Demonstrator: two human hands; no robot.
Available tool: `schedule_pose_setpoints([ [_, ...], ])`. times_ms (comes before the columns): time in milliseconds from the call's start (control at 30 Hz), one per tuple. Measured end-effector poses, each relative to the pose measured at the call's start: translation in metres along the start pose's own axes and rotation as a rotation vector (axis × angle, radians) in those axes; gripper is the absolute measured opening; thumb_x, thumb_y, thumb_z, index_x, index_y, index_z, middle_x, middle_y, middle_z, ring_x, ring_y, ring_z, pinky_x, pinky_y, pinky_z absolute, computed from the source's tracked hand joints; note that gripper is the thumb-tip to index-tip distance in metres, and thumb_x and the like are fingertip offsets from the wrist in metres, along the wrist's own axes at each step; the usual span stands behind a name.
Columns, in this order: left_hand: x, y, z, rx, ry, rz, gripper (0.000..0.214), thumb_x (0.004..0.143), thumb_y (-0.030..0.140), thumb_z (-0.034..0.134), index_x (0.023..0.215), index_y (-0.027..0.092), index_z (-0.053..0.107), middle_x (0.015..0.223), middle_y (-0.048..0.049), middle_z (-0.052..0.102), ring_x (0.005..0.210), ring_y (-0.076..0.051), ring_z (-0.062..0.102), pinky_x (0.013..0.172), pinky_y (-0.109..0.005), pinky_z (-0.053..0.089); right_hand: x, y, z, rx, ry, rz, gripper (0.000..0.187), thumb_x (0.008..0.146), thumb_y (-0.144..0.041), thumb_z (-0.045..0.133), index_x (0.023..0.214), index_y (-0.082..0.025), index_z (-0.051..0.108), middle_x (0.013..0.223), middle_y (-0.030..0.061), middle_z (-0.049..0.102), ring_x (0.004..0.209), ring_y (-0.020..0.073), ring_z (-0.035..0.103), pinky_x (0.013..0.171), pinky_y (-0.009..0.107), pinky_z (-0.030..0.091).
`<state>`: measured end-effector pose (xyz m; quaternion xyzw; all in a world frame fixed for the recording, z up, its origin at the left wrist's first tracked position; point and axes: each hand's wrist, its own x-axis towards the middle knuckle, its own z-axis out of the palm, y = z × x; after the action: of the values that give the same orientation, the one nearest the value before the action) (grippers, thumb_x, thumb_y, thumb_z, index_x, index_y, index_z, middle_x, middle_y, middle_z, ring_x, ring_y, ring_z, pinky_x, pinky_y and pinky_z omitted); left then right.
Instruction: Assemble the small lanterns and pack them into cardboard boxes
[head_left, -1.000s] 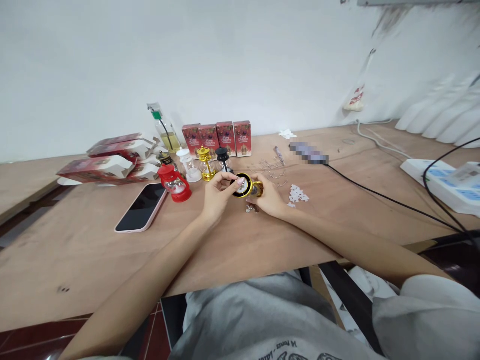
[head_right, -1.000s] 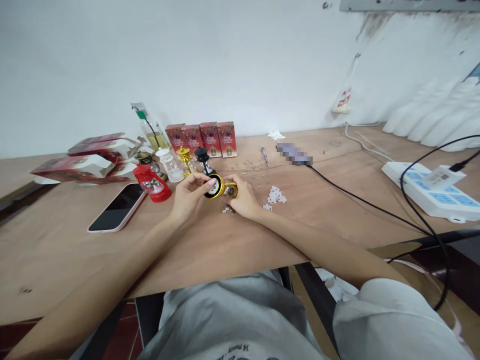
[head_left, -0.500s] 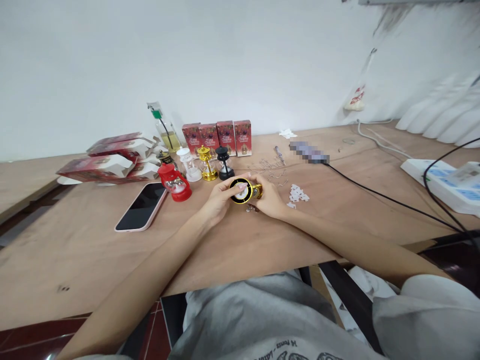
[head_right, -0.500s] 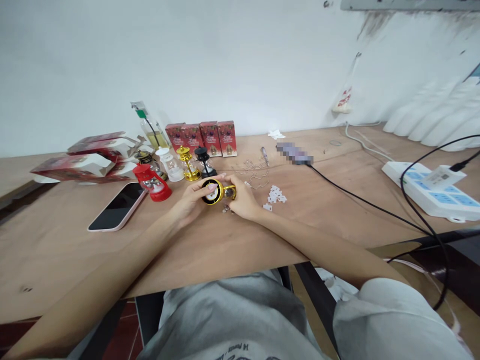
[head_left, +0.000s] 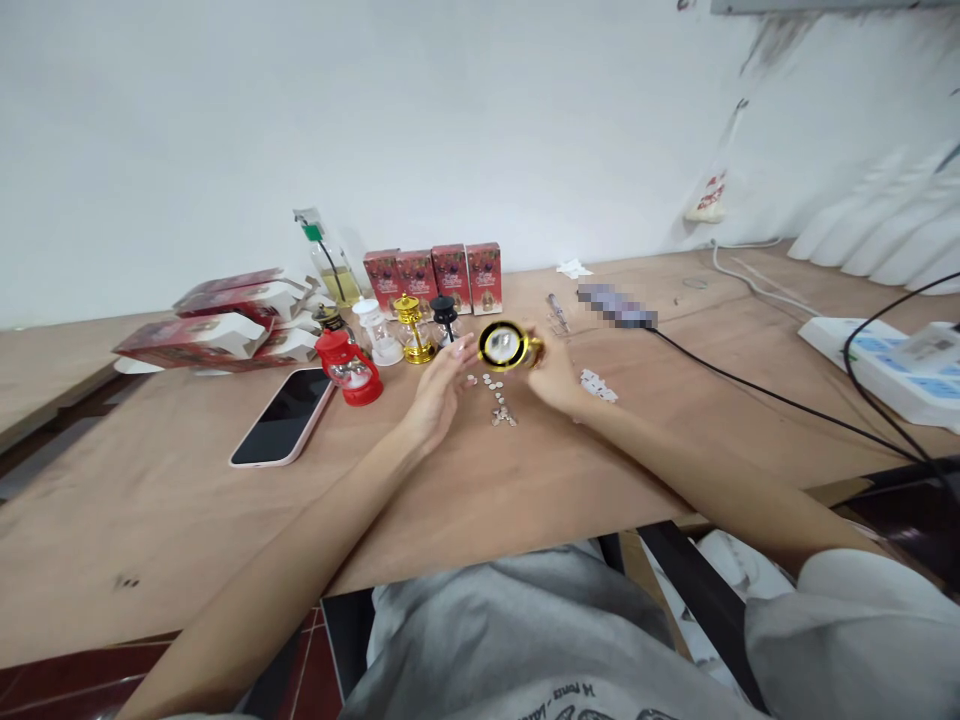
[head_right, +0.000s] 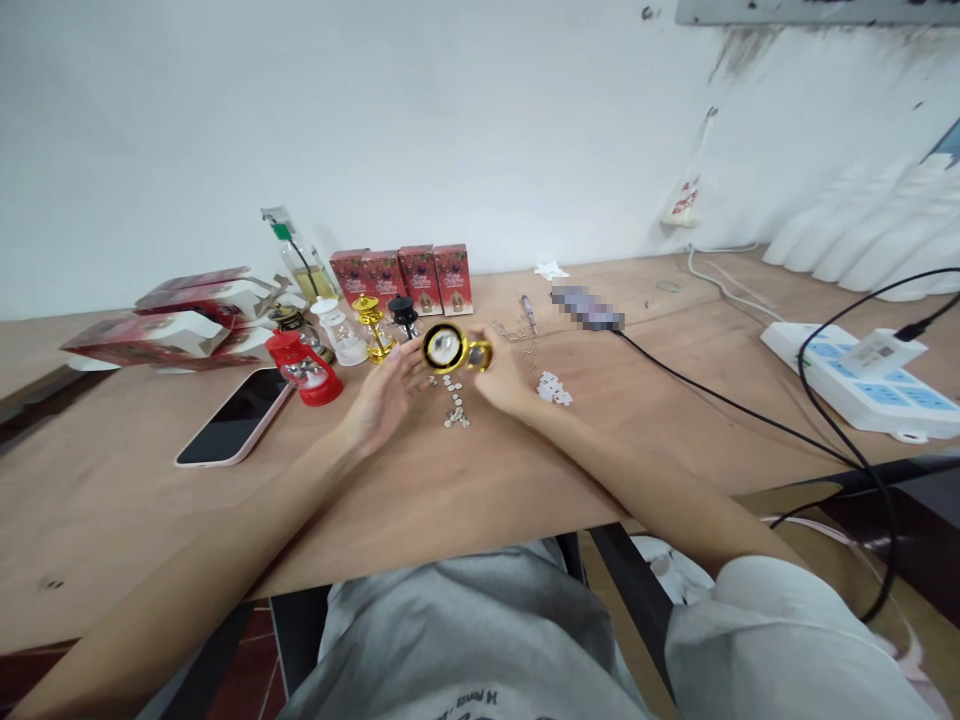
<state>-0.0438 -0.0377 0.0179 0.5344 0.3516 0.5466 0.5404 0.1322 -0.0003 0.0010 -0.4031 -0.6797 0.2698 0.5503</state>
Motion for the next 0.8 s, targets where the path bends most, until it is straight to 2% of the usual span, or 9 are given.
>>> schedule_pose_setpoints([
  [67,-0.002,-0.002,-0.001,0.165,0.03,0.093,0.042,0.082,0.052,0.056,0.112,0.022,0.059,0.129,-0.0093,0.058,0.119,-0.023,0.053,0.09,-0.037,0.046,0.018,0.015,-0.019,0.048,0.192,0.015,0.043,0.055,-0.014,0.07,0.094,-0.023,0.053,0.096,0.0042,0.065,0.089,0.0229,0.062,0.081,0.037,0.05],
  [133,-0.007,-0.003,0.005,0.444,-0.023,0.258,0.032,0.083,0.041,0.058,0.109,0.022,0.06,0.124,-0.0082,0.061,0.117,-0.023,0.053,0.097,-0.04,0.04,0.032,0.032,-0.041,0.01,0.399,0.058,0.047,0.053,-0.016,0.071,0.095,-0.021,0.052,0.097,0.005,0.063,0.09,0.0227,0.061,0.085,0.04,0.048],
  [200,-0.015,-0.005,0.019,0.75,-0.186,0.431,0.021,0.085,0.031,0.058,0.104,0.023,0.062,0.118,-0.0063,0.064,0.113,-0.023,0.053,0.099,-0.042,0.036,0.041,0.045,-0.061,-0.029,0.521,0.092,0.048,0.052,-0.016,0.071,0.095,-0.019,0.05,0.1,0.0058,0.062,0.092,0.0219,0.06,0.088,0.04,0.047],
  [300,-0.019,-0.011,0.048,1.028,-0.421,0.51,0.018,0.09,0.027,0.051,0.104,0.023,0.062,0.115,-0.0058,0.063,0.109,-0.024,0.053,0.093,-0.042,0.037,0.043,0.053,-0.075,-0.056,0.613,0.131,0.046,0.052,-0.017,0.07,0.094,-0.019,0.05,0.101,0.0056,0.061,0.092,0.0201,0.059,0.089,0.04,0.046],
  [433,-0.005,-0.024,0.084,1.193,-0.516,0.422,0.03,0.083,0.042,0.062,0.102,0.018,0.061,0.107,-0.0089,0.061,0.105,-0.027,0.052,0.091,-0.041,0.038,0.039,0.049,-0.065,-0.013,0.564,0.111,0.046,0.052,-0.022,0.071,0.092,-0.02,0.049,0.096,0.004,0.061,0.085,0.019,0.058,0.084,0.039,0.048],
  [533,0.008,-0.029,0.092,1.189,-0.569,0.302,0.029,0.079,0.042,0.067,0.092,0.017,0.06,0.098,-0.0078,0.062,0.099,-0.026,0.054,0.087,-0.039,0.041,0.034,0.042,-0.052,0.004,0.486,0.077,0.045,0.052,-0.024,0.072,0.091,-0.02,0.048,0.09,0.0033,0.061,0.083,0.0191,0.058,0.081,0.037,0.049],
  [700,0.004,-0.027,0.075,1.01,-0.55,0.248,0.029,0.071,0.037,0.075,0.081,0.018,0.056,0.086,-0.0051,0.062,0.081,-0.021,0.058,0.072,-0.032,0.045,0.026,0.034,-0.036,0.034,0.373,0.055,0.046,0.053,-0.025,0.073,0.092,-0.02,0.049,0.092,0.0038,0.061,0.087,0.0201,0.059,0.082,0.037,0.049],
  [800,-0.007,-0.017,0.058,0.815,-0.451,0.216,0.026,0.071,0.034,0.075,0.08,0.018,0.056,0.072,0.0004,0.06,0.064,-0.015,0.057,0.06,-0.027,0.043,0.022,0.029,-0.029,0.062,0.308,0.045,0.046,0.054,-0.025,0.074,0.092,-0.02,0.049,0.096,0.0046,0.062,0.09,0.0201,0.059,0.085,0.037,0.049],
])
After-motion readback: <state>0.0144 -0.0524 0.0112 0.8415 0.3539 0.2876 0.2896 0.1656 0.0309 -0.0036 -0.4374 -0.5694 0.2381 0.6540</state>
